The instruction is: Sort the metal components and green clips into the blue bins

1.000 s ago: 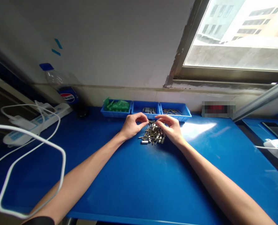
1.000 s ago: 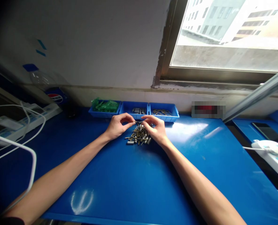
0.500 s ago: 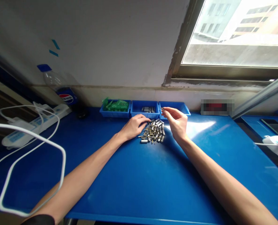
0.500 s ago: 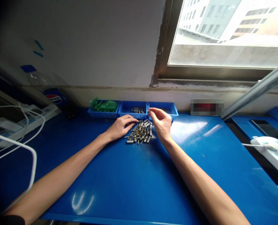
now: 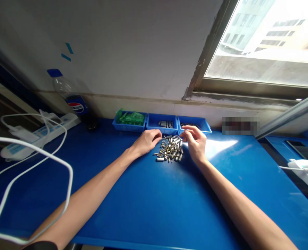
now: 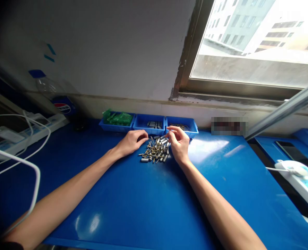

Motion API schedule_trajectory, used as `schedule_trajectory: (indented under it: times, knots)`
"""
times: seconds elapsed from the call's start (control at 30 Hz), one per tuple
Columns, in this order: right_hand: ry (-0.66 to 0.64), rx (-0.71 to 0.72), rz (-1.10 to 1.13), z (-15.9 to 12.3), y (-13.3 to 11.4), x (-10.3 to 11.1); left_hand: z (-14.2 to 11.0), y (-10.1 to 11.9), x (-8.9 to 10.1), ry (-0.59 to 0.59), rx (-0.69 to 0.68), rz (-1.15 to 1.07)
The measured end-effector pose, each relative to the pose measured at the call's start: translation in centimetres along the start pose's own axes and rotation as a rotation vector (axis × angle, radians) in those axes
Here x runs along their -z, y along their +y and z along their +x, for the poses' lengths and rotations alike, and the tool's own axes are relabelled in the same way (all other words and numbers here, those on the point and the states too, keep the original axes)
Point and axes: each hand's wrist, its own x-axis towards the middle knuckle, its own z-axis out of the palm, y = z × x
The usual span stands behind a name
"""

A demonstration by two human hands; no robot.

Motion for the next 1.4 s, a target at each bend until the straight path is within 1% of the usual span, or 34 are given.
schedule_trajectory:
  times: [0.07,0.2,0.33,0.43,0.5,0.57,0.63,0.73,0.8,0.87,1.0,1.1,1.2,1.3,1.4]
  knots:
    - [-0.067,-0.029,-0.003,-0.2,0.1,-0.1,0.0,0.1,-0.1,0.076,0.029,-0.124]
    - [-0.158,-0.062,-0.049,-0.4,-0.1,-0.2,0.2,0.6,-0.6,0.210,0.087,-0.320]
    - [-0.291,-0.131,-0.002,-0.5,-0.6,-0.5,0.3,1.3,-1.1,0.264,0.102,-0.446]
    - [-0.353,-0.196,0.080,-0.6,-0.8,-0.9,0.2,1.6,-1.3,0.265,0.096,-0.456]
    - [-0.367,-0.208,0.121,-0.6,-0.8,-1.1,0.1,1.6,-1.3,0.243,0.078,-0.391]
    - [-0.321,-0.194,0.134,-0.5,-0.7,-1.1,0.1,1.5,-1.2,0.210,0.034,-0.248]
    - [-0.200,-0.150,0.127,-0.5,-0.5,-0.9,0.0,1.2,-1.0,0.138,-0.033,-0.071]
    - [0.000,-0.058,0.121,-0.3,-0.1,-0.5,-0.1,0.9,-0.8,-0.029,-0.117,0.134]
    - [0.053,-0.030,0.118,-0.2,0.1,-0.2,-0.1,0.8,-0.7,-0.106,-0.134,0.223]
    - [0.058,-0.028,0.107,-0.2,0.3,-0.1,-0.1,0.6,-0.6,-0.120,-0.129,0.296]
    - [0.026,-0.032,0.091,-0.4,0.3,-0.3,0.1,0.2,-0.2,-0.082,-0.074,0.379]
    - [0.003,-0.045,0.076,-0.6,0.4,-0.5,0.2,0.4,0.2,-0.099,-0.034,0.383]
    - [-0.008,-0.056,0.065,-0.7,0.6,-0.6,0.3,0.7,1.1,-0.122,-0.024,0.330]
    - [-0.018,-0.060,0.083,-0.9,0.7,-0.7,0.5,0.9,2.2,-0.187,-0.039,0.238]
    - [-0.027,-0.066,0.102,-0.9,0.7,-0.8,0.5,0.8,2.9,-0.271,-0.070,0.213]
